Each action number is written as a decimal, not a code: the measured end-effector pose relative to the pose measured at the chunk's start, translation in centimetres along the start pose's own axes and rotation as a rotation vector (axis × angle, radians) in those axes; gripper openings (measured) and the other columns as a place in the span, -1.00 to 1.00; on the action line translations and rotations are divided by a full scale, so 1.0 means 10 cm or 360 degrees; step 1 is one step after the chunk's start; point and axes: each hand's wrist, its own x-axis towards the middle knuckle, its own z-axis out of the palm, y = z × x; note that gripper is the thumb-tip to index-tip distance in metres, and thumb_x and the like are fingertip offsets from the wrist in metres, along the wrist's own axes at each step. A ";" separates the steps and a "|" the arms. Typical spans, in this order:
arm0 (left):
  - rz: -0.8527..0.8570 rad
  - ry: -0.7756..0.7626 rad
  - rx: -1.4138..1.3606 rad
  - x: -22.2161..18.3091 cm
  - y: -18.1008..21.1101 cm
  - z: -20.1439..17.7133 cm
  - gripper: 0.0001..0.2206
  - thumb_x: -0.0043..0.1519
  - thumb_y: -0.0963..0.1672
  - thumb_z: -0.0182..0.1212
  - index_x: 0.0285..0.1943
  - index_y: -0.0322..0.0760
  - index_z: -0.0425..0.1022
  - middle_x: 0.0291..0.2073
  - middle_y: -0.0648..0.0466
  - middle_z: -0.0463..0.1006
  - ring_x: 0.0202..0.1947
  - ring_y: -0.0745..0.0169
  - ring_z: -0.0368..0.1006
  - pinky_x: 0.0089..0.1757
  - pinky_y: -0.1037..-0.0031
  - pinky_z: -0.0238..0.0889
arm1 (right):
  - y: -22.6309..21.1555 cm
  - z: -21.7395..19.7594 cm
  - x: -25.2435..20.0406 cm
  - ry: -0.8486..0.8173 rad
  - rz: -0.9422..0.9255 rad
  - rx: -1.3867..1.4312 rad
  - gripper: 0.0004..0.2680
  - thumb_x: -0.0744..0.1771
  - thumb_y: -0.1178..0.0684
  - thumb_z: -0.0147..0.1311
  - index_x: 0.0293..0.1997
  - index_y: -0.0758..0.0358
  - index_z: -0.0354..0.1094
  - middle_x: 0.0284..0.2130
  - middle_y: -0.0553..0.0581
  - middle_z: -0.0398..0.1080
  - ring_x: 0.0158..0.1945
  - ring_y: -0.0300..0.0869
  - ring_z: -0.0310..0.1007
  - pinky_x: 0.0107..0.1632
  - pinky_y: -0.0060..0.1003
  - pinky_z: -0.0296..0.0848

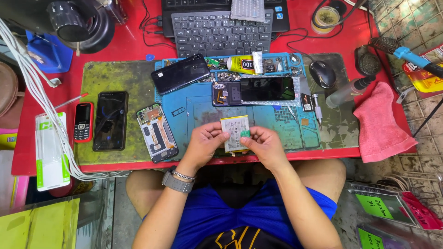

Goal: The person is repairing a smartphone by removing the back cover and battery. They use a prying tool to separate the battery from the phone's chassis and then peel off the adhesive backing from the battery.

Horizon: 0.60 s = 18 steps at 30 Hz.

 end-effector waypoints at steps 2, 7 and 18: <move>-0.0021 0.0024 0.0012 0.00 0.00 0.00 -0.69 0.19 -0.24 0.37 0.10 -0.52 0.52 -0.24 -0.18 0.69 -0.29 0.15 0.65 -0.26 0.34 0.61 | -0.07 0.07 -0.01 0.0014 -0.0010 -0.0023 -0.84 0.25 0.29 0.32 -0.12 0.46 0.50 -0.53 0.09 0.45 -0.43 -0.30 0.52 -0.31 -0.33 0.62; -0.0073 0.0040 0.0151 -0.08 0.08 0.07 -0.76 0.17 -0.24 0.38 -0.01 -0.52 0.57 -0.34 -0.11 0.70 -0.35 0.22 0.64 -0.29 0.40 0.59 | -0.05 0.10 0.00 0.0106 -0.0019 -0.0163 -0.88 0.25 0.26 0.35 -0.19 0.43 0.56 -0.55 0.05 0.47 -0.45 -0.41 0.42 -0.32 -0.47 0.54; 0.0019 0.0069 0.0378 -0.11 0.14 0.13 -0.80 0.19 -0.24 0.34 -0.01 -0.45 0.62 -0.35 -0.07 0.71 -0.35 0.41 0.56 -0.29 0.50 0.57 | -0.04 0.10 0.02 0.0165 -0.0052 -0.0258 -0.93 0.26 0.22 0.37 -0.28 0.37 0.59 -0.59 0.05 0.50 -0.47 -0.45 0.41 -0.32 -0.55 0.47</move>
